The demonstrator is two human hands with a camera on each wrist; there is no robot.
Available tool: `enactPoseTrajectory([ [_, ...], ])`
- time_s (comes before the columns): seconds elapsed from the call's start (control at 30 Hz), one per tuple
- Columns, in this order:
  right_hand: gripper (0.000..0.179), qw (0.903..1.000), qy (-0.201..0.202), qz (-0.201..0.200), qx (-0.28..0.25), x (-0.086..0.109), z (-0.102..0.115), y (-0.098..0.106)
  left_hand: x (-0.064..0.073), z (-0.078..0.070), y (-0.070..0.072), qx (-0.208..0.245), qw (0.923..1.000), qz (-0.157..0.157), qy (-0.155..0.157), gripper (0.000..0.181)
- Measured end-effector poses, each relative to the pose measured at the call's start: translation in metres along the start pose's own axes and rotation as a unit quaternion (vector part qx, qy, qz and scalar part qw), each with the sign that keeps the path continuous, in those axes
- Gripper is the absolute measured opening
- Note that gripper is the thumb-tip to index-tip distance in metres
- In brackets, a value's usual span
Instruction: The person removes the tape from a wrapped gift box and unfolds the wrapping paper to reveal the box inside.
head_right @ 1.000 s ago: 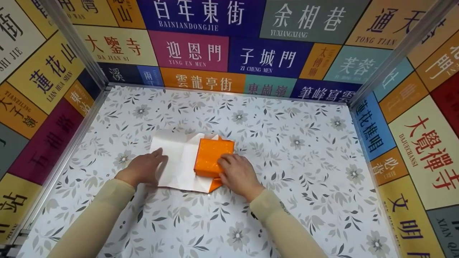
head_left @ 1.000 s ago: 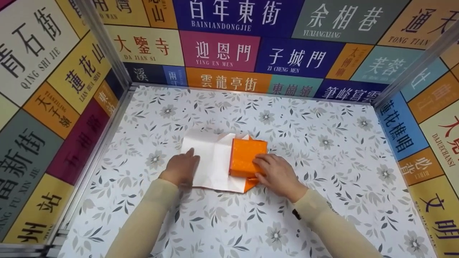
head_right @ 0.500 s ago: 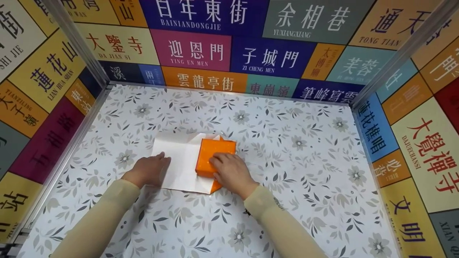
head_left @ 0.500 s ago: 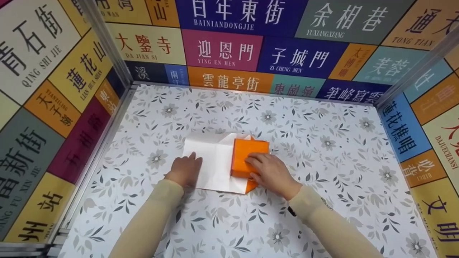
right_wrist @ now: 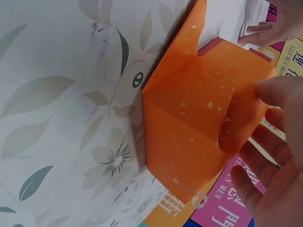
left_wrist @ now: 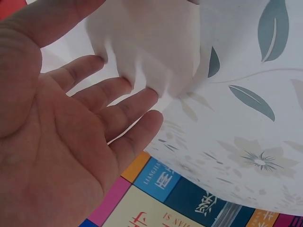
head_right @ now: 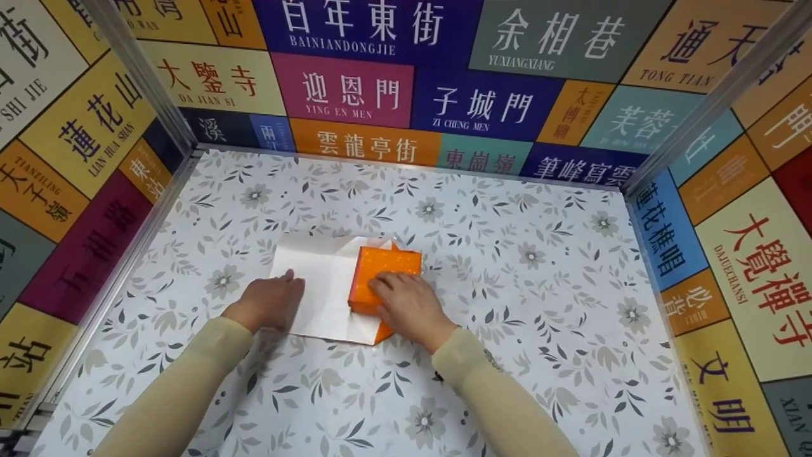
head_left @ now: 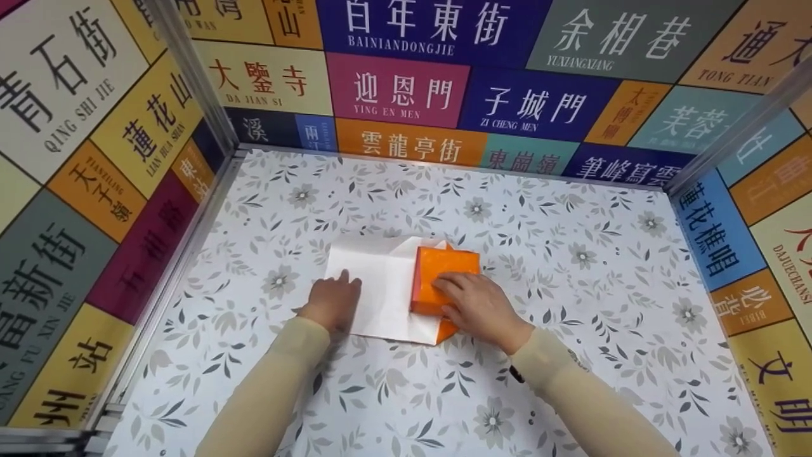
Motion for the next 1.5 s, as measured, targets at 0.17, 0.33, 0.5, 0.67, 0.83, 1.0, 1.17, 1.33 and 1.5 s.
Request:
enactPoseTrajectory([
  [0.17,0.063,0.9992,0.02,-0.035,0.007,0.004,-0.001,0.01,-0.001,-0.001,-0.006,0.0,0.9999,0.01,0.003,0.06],
  [0.33,0.07,0.9973,0.05,-0.052,0.011,0.008,0.001,0.02,-0.001,-0.001,-0.007,0.005,0.9999,0.013,0.003,0.062],
  [0.5,0.066,0.9971,0.064,-0.03,0.029,0.014,-0.001,0.024,-0.003,-0.001,-0.007,0.001,0.9999,0.009,-0.006,0.065],
  [0.67,0.069,0.9966,0.075,-0.009,0.031,0.009,0.005,0.021,-0.002,0.001,-0.009,-0.001,0.9998,0.02,-0.006,0.07],
  [0.83,0.065,0.9941,0.1,0.019,0.039,0.006,0.015,0.014,-0.002,-0.001,-0.006,0.002,0.9999,0.011,-0.012,0.068],
  [1.0,0.044,0.9927,0.115,0.004,0.035,0.003,0.019,0.021,-0.001,0.0,-0.004,0.001,0.9998,0.014,-0.012,0.069],
  [1.17,0.029,0.9898,0.136,-0.033,0.022,0.003,0.022,0.036,-0.003,0.001,-0.008,0.005,0.9992,0.04,-0.004,0.081],
  [1.33,0.018,0.9816,0.14,-0.12,0.049,0.007,0.015,0.061,-0.004,0.001,-0.01,0.008,0.9988,0.049,-0.002,0.08],
  [1.5,0.01,0.9725,0.123,-0.174,0.093,0.014,-0.001,0.087,-0.004,0.0,-0.013,0.003,0.9987,0.05,-0.006,0.078],
])
Point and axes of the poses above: each hand's wrist, its own x-axis away from the middle knuckle, its own y-axis out of the back of the hand, z = x × y, the point moved 10 cm from there along -x, towards the middle knuckle, and after that the axes turned 12 degrees about -z, right-handed, at the moved point
